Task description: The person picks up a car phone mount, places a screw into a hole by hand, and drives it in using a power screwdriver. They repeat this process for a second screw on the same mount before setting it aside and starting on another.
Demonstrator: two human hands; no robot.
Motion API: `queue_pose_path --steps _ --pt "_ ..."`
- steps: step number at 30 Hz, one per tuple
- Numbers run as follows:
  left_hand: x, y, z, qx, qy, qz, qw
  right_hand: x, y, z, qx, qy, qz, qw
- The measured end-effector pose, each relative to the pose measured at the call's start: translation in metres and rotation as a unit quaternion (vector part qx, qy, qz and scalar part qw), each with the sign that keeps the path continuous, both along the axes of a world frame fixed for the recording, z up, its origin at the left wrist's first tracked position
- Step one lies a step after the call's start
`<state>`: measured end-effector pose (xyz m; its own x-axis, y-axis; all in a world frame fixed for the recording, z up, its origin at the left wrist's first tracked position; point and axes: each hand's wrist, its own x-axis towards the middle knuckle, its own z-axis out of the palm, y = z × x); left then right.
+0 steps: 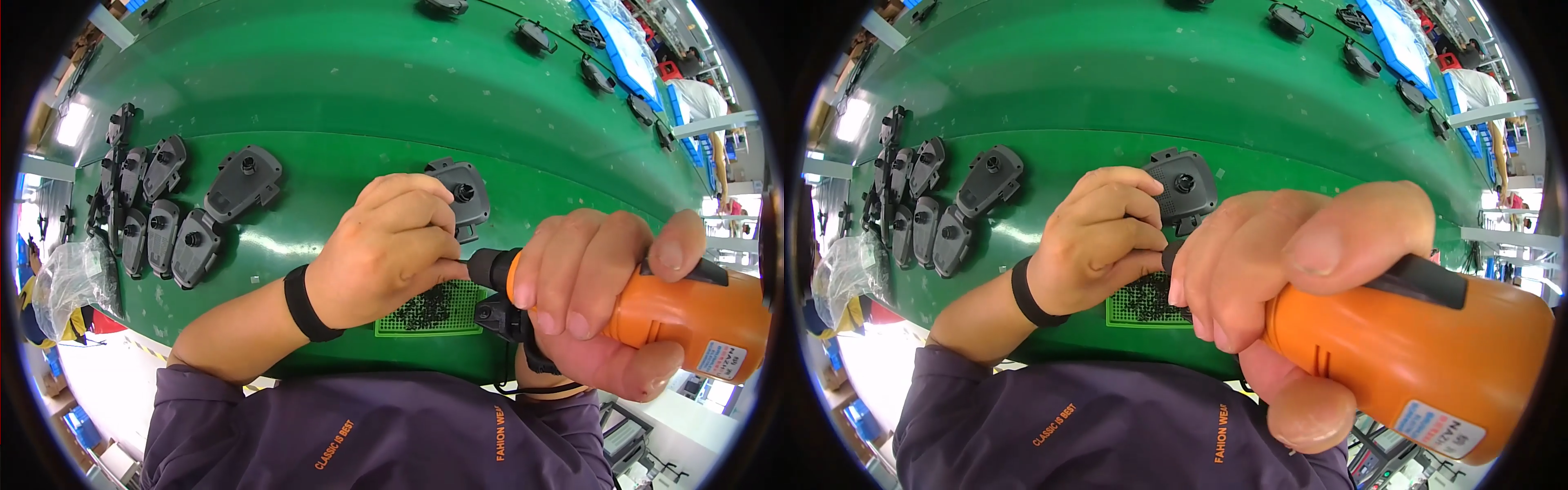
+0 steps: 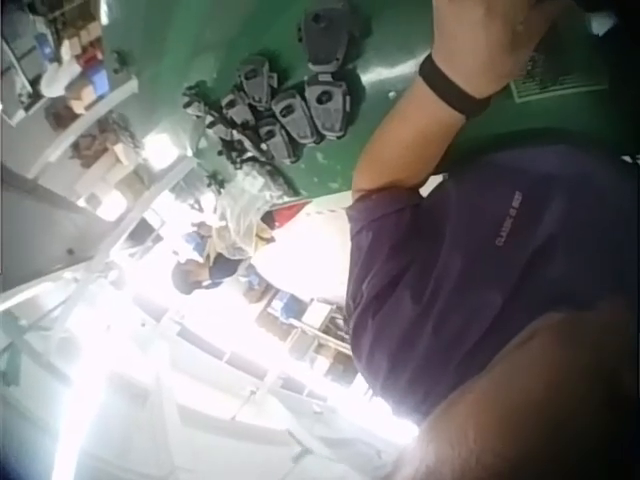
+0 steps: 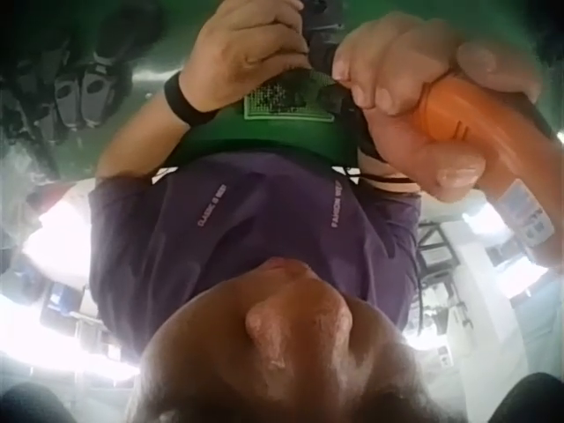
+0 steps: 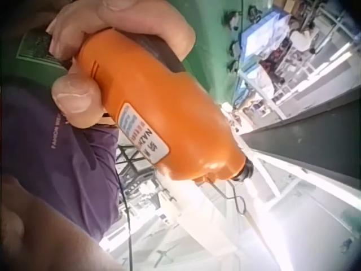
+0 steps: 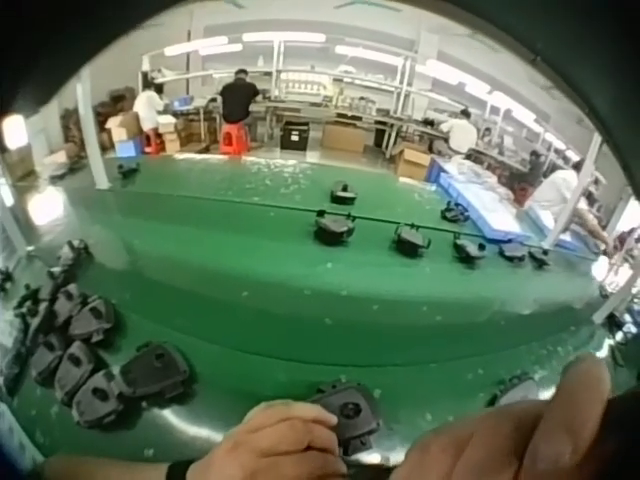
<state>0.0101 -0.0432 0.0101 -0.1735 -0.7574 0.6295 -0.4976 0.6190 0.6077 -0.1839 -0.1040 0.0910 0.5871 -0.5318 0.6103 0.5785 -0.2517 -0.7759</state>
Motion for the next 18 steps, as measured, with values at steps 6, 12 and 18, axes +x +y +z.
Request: queue_pose_path --steps 6,12,18 --pt "-0.003 0.001 -0.002 0.02 0.036 -0.022 0.999 -0.008 -0.009 0.003 0.019 -0.022 0.029 0.999" --pt "-0.002 0.0 0.001 -0.01 0.019 -0.028 0.999 -0.017 -0.013 0.0 0.028 -0.034 0.013 0.999" --pt "-0.002 -0.005 -0.005 0.016 0.001 -0.027 1.0 -0.034 -0.023 -0.002 0.032 -0.042 -0.015 0.998"
